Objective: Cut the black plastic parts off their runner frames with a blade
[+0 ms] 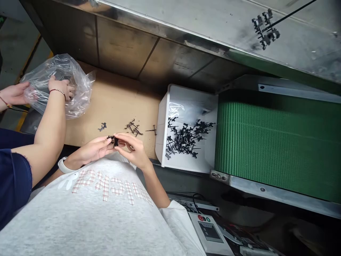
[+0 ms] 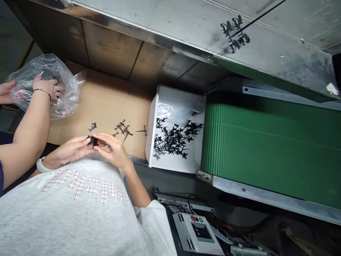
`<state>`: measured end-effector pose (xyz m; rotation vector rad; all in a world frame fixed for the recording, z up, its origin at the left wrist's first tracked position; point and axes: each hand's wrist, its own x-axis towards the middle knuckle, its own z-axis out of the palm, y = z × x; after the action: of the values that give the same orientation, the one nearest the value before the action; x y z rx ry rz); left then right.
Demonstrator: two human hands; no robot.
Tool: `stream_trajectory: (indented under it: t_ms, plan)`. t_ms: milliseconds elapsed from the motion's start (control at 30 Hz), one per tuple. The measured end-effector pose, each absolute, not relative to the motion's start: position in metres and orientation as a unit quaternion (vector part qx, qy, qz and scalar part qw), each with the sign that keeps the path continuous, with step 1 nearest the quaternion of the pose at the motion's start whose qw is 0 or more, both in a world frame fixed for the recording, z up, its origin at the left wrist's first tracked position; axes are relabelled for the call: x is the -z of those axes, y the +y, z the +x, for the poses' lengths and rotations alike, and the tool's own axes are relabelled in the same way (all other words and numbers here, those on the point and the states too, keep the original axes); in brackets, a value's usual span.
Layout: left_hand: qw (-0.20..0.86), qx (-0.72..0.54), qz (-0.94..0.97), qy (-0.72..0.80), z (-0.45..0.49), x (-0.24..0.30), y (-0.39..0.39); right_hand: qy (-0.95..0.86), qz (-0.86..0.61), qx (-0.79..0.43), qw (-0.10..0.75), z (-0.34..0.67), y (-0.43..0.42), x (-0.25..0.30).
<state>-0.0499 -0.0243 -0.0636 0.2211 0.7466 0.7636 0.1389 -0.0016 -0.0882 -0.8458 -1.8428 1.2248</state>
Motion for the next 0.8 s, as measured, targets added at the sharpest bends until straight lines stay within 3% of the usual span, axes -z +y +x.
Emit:
stream_trajectory:
  t_ms: [333,500,800]
  plan:
    - [0.89,-0.324,0.13,0.295,-0.043,0.056,-0.02,-0.768,-0.354,-0.395,0.36,0.141,-0.008,0.083]
    - [0.886,-0.27,0.114,0.359,-0.048,0.051,-0.014,-0.728,-0.379,-0.429,0.378,0.144,-0.006,0.089]
    - [0.824,-0.328,0.114,0.447,-0.046,0.081,-0.016,-0.626,-0.42,-0.522,0.399,0.14,-0.007,0.107]
